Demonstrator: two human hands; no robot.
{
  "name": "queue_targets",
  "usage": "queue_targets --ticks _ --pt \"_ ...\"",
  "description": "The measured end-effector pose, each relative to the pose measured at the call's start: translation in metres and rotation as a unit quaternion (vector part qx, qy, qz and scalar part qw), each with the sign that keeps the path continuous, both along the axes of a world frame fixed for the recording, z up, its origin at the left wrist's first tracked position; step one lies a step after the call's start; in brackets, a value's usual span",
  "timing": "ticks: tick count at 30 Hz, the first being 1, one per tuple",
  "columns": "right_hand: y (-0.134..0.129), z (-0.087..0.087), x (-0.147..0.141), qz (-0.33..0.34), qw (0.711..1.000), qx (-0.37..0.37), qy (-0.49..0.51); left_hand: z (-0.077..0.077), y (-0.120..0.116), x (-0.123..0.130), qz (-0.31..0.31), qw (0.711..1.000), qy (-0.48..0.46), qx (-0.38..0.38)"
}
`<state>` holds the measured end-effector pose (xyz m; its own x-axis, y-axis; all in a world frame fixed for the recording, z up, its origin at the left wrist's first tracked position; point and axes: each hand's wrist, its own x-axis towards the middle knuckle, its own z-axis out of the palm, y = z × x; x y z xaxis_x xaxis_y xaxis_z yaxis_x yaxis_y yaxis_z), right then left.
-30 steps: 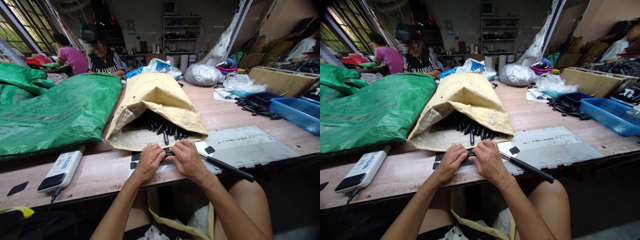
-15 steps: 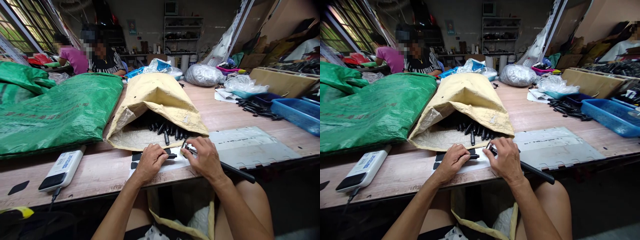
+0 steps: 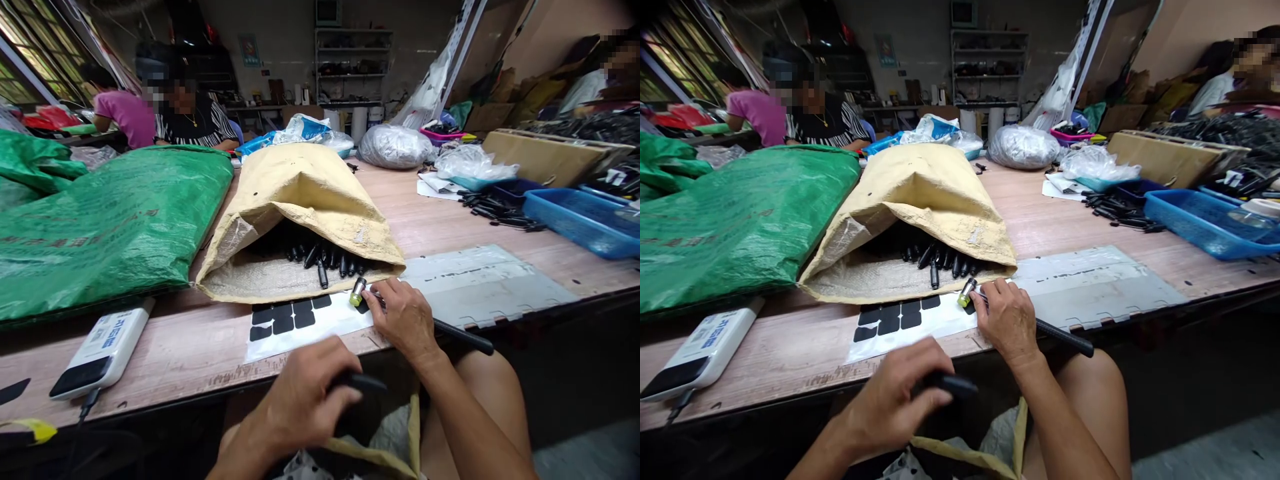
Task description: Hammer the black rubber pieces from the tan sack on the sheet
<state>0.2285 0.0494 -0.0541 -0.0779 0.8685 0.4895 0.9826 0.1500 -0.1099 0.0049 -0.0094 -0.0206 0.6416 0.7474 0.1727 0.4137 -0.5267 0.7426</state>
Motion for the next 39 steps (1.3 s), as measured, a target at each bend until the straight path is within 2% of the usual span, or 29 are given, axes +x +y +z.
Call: queue_targets --ticks 1,3,5,7,9,12,14,16,18,20,23,24,26,28,30,32,34,37,39 --pt "0.0 0.0 0.0 0.0 1.0 -0.001 0.0 -0.004 -0.011 0.004 -0.026 0.999 0.017 -0.024" --pt "0.0 -0.001 0.0 0.002 1.0 -0.001 0.002 -0.02 -0.026 0.012 -0.038 0.995 0.069 -0.065" --pt "0.001 -0.001 0.0 0.003 1.0 0.001 0.005 -0.046 -0.031 0.018 -0.001 0.984 0.139 -0.114" --pt "0.001 -0.001 0.0 0.005 1.0 0.001 0.008 -0.076 -0.028 0.021 0.046 0.959 0.217 -0.178" --pt "0.0 -0.001 0.0 0.008 1.0 -0.001 0.012 -0.104 -0.024 0.022 0.067 0.932 0.279 -0.224" --pt "0.0 0.0 0.0 0.013 1.0 0.001 0.018 -0.133 -0.021 0.023 0.056 0.924 0.302 -0.229" --pt "0.0 0.001 0.0 0.014 1.0 0.004 0.02 -0.139 -0.022 0.024 0.052 0.929 0.292 -0.222" --pt "0.0 0.001 0.0 0.014 1.0 0.003 0.021 -0.133 -0.025 0.026 0.047 0.932 0.279 -0.226" --pt "0.0 0.0 0.0 0.013 1.0 -0.001 0.02 -0.111 -0.027 0.027 0.028 0.939 0.269 -0.211" --pt "0.0 0.0 0.0 0.011 1.0 -0.003 0.017 -0.077 -0.026 0.028 -0.021 0.954 0.25 -0.167" --pt "0.0 0.0 0.0 0.011 1.0 0.001 0.013 -0.018 -0.013 0.026 -0.141 0.967 0.175 -0.119" --pt "0.0 0.0 0.0 0.011 1.0 0.003 0.012 -0.002 -0.004 0.024 -0.151 0.973 0.141 -0.104" --pt "0.0 0.0 0.0 0.013 1.0 0.005 0.013 0.019 0.022 0.02 -0.099 0.989 0.101 -0.044" --pt "0.0 0.0 0.0 0.014 1.0 0.006 0.016 0.026 0.056 0.016 0.013 0.992 0.11 0.055" --pt "0.0 0.0 0.0 0.015 1.0 0.008 0.019 0.021 0.091 0.011 0.103 0.969 0.168 0.152" --pt "0.0 0.001 0.0 0.017 1.0 0.009 0.02 0.012 0.118 0.007 0.127 0.944 0.221 0.209" --pt "0.0 0.001 0.0 0.019 1.0 0.009 0.023 0.005 0.134 0.004 0.121 0.93 0.252 0.239" --pt "0.0 0.002 0.0 0.018 0.999 0.008 0.026 0.004 0.137 -0.002 0.125 0.919 0.267 0.262" --pt "0.0 0.001 0.001 0.017 0.999 0.01 0.027 0.007 0.129 -0.006 0.135 0.925 0.253 0.248"
